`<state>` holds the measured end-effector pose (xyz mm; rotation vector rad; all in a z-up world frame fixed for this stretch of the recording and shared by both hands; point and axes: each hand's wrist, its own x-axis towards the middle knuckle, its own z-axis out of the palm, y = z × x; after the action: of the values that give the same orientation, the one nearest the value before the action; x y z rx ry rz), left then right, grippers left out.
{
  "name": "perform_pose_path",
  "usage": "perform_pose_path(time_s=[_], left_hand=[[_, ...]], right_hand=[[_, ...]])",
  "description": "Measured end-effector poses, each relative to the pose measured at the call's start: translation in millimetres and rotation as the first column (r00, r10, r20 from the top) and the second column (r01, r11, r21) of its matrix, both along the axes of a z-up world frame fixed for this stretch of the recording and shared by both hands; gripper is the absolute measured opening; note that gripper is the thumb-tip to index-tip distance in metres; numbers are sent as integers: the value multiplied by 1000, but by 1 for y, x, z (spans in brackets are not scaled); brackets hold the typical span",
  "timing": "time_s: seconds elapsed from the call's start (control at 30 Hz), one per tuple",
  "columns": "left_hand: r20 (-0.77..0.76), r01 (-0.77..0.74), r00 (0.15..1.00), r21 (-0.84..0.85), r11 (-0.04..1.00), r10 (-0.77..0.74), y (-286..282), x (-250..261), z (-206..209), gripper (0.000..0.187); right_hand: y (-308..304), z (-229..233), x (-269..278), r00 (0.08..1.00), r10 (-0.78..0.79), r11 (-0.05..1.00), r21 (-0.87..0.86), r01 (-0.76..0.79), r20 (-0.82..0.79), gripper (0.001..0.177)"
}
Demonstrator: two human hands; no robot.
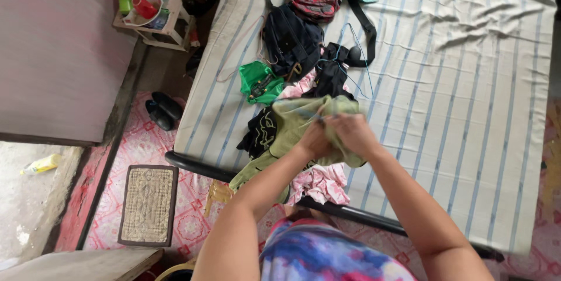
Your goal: The person picks up clothing items from a bed, places them on hangers, and organizes various small items from the floor and shelves into bags and containers.
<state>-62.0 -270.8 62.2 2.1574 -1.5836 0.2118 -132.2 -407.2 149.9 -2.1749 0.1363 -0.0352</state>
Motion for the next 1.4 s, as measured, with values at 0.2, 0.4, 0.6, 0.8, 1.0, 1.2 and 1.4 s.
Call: perform_pose_path(time_s=[0.2,0.4,0.6,0.8,1.0,1.2,1.4], left_hand=[[-225,-148,943,373,916,245,-27,-9,28,57],[-79,-225,971,36,974,227,52,-27,58,57],[-514,-712,585,44,700,628,105,2,39,135],[-501,-273,536,659,701,680,99,40,24,72],[-283,-69,920,564,823,270,58,68,164,70],[-961,155,102,-238,959,-256,-8,34,256,52],[-931,312,255,-178,933,-262,-40,15,230,39]], right_hand=[[44,13,4,981,-79,994,-59,91,178,17],[-28,1,6,964,-242,830,492,263,-108,36],[-35,54,1,958,-270,822,496,281,-95,35],[-30,99,-12,916,-401,851,372,370,6,34],[-36,96,-45,874,-425,899,-5,438,235,31],[-49,27,-65,888,-457,674,671,308,52,25],[-59,43,-90,702,-617,-88,917,389,-356,31]])
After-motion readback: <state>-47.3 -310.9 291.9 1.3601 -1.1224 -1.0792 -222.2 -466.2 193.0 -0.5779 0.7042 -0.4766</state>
